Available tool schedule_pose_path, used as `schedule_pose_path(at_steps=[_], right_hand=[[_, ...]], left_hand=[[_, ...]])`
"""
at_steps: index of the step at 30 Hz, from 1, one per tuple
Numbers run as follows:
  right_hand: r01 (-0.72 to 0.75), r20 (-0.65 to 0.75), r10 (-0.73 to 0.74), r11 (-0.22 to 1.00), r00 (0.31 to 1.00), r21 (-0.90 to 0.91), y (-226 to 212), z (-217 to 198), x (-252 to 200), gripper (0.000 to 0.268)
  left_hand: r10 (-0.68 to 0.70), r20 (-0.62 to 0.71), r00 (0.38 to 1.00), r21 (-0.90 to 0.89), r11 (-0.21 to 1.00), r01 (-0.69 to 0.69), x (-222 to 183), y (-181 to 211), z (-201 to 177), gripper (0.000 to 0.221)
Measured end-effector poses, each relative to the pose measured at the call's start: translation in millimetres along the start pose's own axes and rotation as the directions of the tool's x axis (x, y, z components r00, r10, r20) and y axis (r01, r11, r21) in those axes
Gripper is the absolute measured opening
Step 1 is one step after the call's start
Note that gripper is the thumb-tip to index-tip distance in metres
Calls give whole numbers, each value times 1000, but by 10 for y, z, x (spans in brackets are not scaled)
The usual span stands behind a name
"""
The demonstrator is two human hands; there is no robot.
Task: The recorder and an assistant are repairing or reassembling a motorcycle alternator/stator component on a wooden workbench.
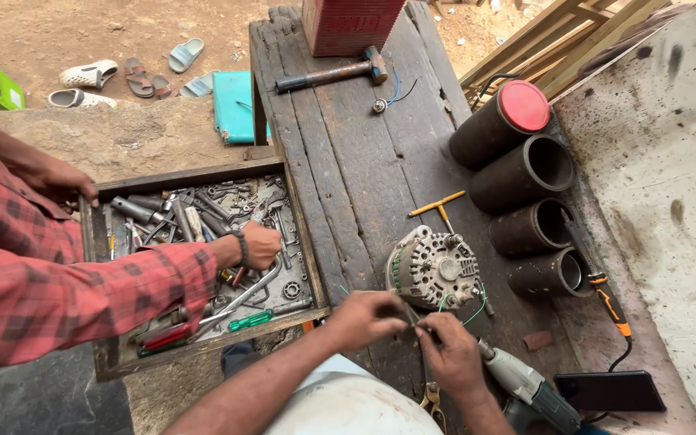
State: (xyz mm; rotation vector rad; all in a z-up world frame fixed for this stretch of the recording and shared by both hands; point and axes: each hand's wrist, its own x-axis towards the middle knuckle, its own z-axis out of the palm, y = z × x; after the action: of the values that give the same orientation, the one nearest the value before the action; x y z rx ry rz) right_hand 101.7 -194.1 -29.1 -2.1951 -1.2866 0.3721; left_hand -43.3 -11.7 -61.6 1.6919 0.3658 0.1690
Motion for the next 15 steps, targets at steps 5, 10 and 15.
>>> schedule_pose_path(at_steps=[5,10,15], right_hand=[[4,-57,-3,1000,998,23,-175,-25,-81,16],[-6,-87,5,1000,996,-11,-71,-9,-144,16],[-58,-158,59,998,986,11,17,-27,-208,20]], left_hand=[[-229,-463,856,96,947,305,145,-1515,-220,16],[-179,-615,768,252,878,406,415,-2107,-699,26],[-183,-693,697,349,761,547,828,-2337,-801,23]])
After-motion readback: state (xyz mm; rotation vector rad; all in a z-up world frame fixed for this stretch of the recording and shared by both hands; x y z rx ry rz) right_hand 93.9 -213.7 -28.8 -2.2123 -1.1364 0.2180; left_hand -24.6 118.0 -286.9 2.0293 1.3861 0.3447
